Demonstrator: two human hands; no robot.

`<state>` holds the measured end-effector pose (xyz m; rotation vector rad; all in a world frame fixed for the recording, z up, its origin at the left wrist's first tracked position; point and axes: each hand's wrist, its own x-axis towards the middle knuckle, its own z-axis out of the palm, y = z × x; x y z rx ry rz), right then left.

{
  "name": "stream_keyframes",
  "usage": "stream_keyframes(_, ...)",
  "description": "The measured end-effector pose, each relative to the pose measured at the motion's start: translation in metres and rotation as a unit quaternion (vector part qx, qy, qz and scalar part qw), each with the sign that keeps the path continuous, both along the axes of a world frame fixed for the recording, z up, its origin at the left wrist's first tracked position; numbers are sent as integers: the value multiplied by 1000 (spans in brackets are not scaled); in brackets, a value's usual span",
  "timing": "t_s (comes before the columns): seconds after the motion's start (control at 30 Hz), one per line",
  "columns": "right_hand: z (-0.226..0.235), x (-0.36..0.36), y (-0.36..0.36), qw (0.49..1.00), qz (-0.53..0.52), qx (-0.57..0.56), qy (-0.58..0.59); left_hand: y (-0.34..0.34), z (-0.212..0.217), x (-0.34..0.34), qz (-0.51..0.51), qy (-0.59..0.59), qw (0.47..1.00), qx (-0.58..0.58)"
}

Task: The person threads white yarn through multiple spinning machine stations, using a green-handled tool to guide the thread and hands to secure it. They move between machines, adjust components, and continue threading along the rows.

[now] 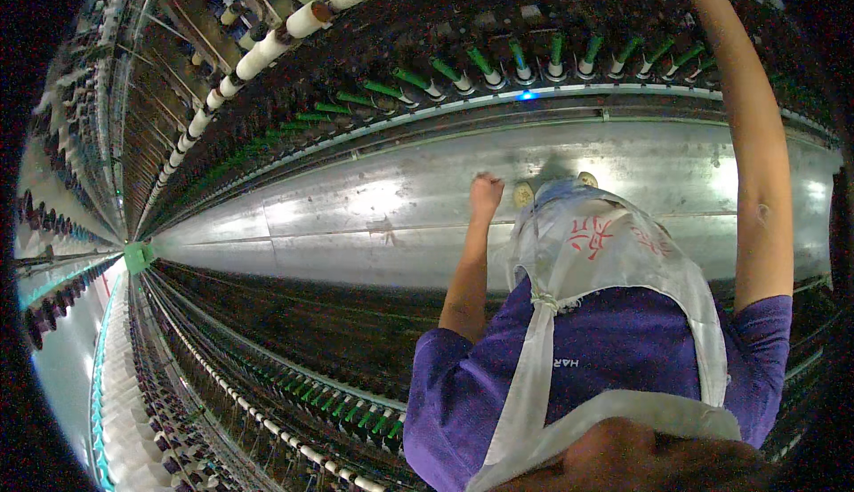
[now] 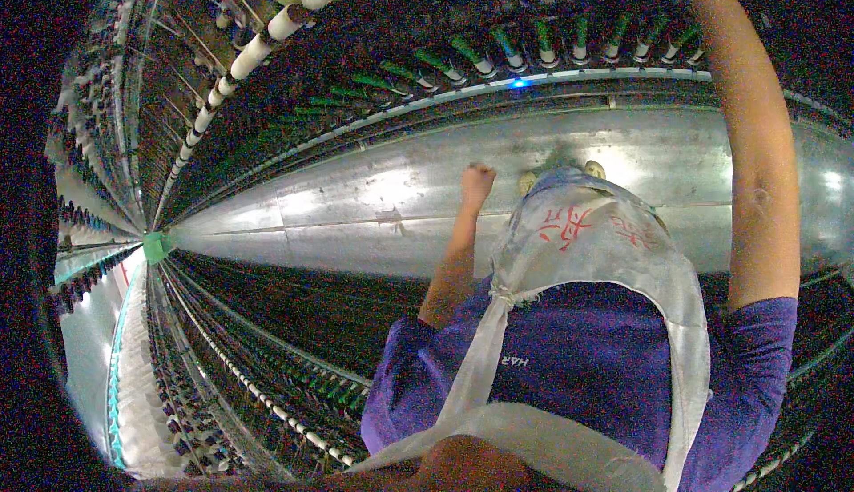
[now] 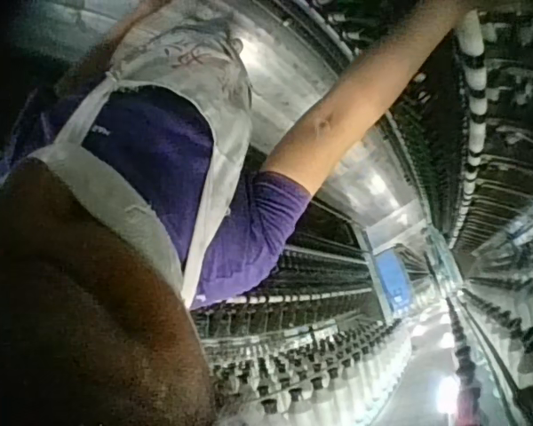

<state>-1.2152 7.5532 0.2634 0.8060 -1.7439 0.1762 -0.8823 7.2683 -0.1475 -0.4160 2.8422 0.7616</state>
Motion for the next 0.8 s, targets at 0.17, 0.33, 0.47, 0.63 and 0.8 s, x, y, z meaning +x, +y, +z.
stream_keyframes(0.17,-1,3,1,1000,-15,1,-5,49,46,-69,-45,152,979,126)
stream_keyframes(0.33,0,2,4,1000,-3,-6,-14,95,50,-87,-28,57,993,96)
stream_keyframes(0.47,-1,3,0,996,52,-66,-4,114,42,-80,-44,137,989,35)
stream_keyframes(0.63,-1,4,-2,998,21,-49,24,119,55,-104,27,170,965,199)
stream_keyframes(0.8,5,8,0,998,23,-48,30,111,82,-182,132,284,908,278)
